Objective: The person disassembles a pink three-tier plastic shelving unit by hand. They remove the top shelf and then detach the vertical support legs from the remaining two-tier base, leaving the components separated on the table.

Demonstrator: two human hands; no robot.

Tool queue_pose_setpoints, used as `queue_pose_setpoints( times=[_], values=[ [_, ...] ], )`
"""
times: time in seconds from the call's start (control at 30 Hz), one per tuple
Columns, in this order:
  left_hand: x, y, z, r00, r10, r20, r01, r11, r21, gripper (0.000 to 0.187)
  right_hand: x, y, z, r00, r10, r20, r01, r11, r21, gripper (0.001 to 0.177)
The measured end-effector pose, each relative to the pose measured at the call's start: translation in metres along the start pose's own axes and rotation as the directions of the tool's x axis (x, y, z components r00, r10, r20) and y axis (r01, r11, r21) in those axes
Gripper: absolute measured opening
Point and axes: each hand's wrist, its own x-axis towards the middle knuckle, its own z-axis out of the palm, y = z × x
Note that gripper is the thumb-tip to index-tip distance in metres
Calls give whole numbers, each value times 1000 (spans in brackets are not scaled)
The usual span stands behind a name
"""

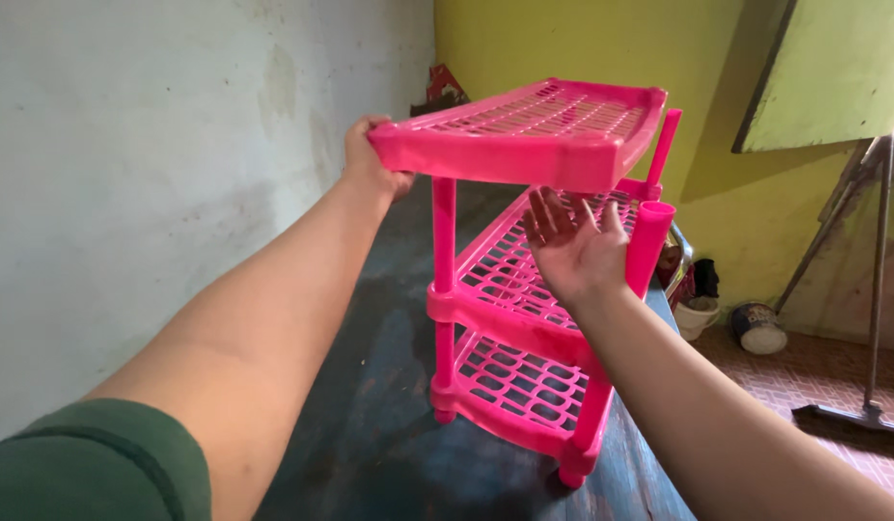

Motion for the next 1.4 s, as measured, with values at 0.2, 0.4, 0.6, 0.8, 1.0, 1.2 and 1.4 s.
queue_pose_setpoints(
  times=[0.2,0.4,0.6,0.8,1.0,1.2,1.4],
  values=[
    [-16,1,-9,989,9,-150,-20,997,-70,18,-18,-7,46,990,-17,143,48,976,-212,73],
    [-15,0,-11,989,-31,-144,20,997,-79,14,-11,-32,71,993,-51,105,88,916,-392,53],
    [-23,7,-5,993,-44,-108,43,999,-7,11,-9,-52,89,993,13,114,33,919,-393,42],
    [-42,6,7,991,-85,-104,102,979,177,35,-11,-69,103,992,23,126,33,906,-423,40],
    [-50,-38,5,882,357,-308,-266,916,300,51,-2,-87,98,959,99,264,-14,953,-303,46],
    [-106,-132,9,407,914,12,-570,243,785,34,11,-108,100,965,88,245,-21,965,-263,57],
    [-162,-222,35,715,515,472,-662,284,694,60,20,-132,98,931,81,357,67,921,-383,49]
  ],
)
